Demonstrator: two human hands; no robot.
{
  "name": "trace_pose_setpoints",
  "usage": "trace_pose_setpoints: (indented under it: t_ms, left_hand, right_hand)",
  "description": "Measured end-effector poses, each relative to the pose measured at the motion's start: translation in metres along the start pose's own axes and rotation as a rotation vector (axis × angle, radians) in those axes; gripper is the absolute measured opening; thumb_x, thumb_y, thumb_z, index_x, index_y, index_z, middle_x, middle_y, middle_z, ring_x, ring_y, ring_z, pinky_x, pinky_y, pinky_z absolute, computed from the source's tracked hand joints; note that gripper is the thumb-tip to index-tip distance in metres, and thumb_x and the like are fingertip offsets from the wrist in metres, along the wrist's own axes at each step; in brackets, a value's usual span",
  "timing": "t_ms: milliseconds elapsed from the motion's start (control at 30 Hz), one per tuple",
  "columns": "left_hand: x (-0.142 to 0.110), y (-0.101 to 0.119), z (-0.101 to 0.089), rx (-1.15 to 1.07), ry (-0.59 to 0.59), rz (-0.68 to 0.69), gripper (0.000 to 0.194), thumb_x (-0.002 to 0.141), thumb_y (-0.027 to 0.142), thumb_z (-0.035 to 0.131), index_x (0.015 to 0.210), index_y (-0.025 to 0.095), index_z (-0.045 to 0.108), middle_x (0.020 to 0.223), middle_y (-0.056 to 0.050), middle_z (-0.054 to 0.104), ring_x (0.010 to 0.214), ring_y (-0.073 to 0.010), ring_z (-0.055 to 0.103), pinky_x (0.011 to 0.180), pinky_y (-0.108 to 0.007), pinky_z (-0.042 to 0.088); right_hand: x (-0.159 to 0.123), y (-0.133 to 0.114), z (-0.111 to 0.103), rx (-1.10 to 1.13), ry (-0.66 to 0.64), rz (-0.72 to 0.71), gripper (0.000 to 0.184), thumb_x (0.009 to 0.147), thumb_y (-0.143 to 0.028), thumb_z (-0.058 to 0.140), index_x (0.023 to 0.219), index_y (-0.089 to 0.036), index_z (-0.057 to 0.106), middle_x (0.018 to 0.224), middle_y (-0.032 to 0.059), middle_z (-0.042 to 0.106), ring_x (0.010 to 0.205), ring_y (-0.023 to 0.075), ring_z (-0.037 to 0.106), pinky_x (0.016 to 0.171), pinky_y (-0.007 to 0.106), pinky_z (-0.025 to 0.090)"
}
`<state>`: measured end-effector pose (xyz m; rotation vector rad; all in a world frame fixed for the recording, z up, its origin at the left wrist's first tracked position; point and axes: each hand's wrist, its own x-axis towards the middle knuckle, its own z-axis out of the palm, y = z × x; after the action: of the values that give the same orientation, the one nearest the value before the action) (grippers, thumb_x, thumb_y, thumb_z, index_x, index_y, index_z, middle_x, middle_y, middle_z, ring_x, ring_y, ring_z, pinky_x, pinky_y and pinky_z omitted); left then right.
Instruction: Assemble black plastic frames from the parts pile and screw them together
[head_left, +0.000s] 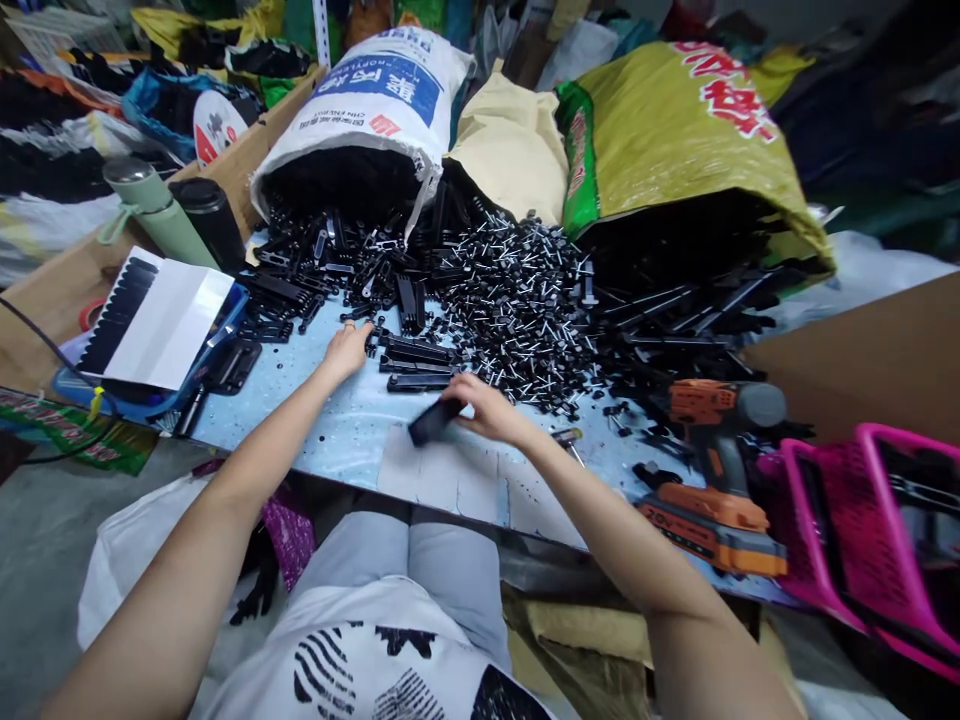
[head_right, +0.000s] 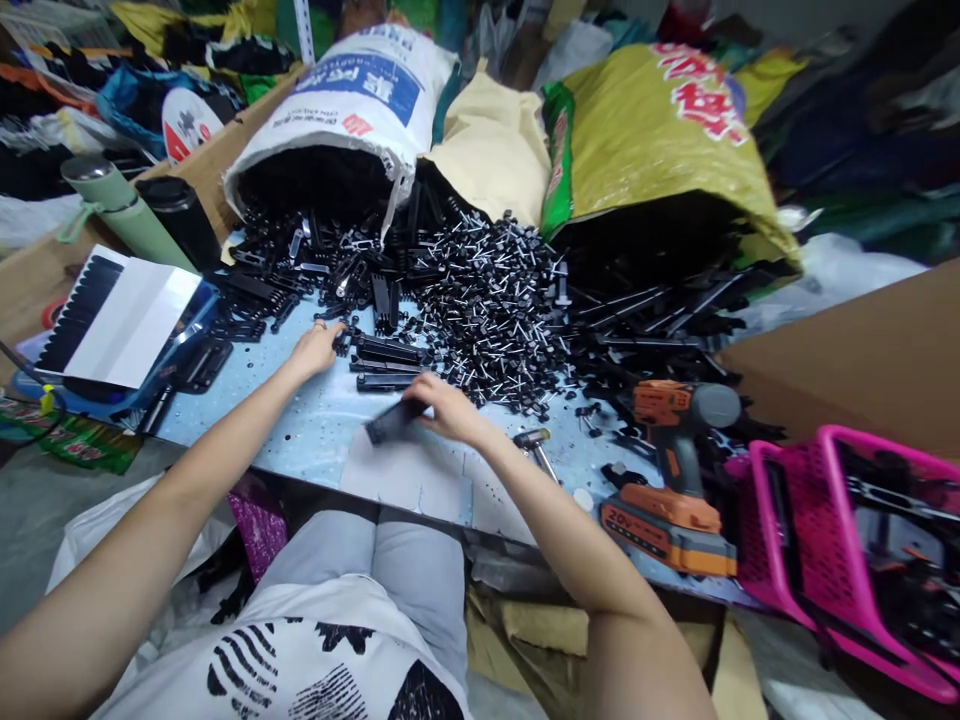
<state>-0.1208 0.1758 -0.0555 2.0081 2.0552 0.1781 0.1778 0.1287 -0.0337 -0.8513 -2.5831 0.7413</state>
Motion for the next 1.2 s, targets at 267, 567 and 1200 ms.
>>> trace_pose_setpoints:
  t_ms: [267,567,1200]
  left_hand:
    - [-0.03,0.002,0.008,0.09,0.065,-0.138,0.036,0.084,0.019,0.042,0.117,0.007,0.048,0.113,-0.021,0.054,0.109,-0.0316,0.049,0.089,-0.04,0.041]
    - [-0.076,0.007,-0.006,-0.09,0.465,-0.048,0.025,0.082,0.023,0.05,0.104,0.013,0.053,0.109,-0.014,0.056,0.11,-0.0277,0.048,0.095,-0.039,0.038]
    - [-0.166,0.098,0.047,-0.833,0.143,0.44,0.036,0.089,0.026,0.048,0.122,0.014,0.053,0.096,-0.007,0.065,0.054,-0.0081,0.056,0.058,-0.023,0.05]
  right_hand:
    - [-0.061,-0.041,0.052,-0.264,0.212,0.441,0.041,0.085,-0.035,0.052,0.124,-0.02,0.054,0.124,0.0151,0.05,0.105,0.0266,0.051,0.088,0.043,0.044]
    - [-0.056,-0.06,0.072,0.277,0.314,0.668,0.051,0.082,-0.035,0.046,0.131,-0.023,0.046,0.103,0.0091,0.062,0.084,0.0204,0.062,0.079,0.037,0.049]
    - [-0.061,-0.069,0.084,1.188,0.433,0.603,0.067,0.079,-0.053,0.057,0.139,-0.03,0.038,0.074,-0.0026,0.056,0.053,0.0094,0.058,0.047,0.023,0.051]
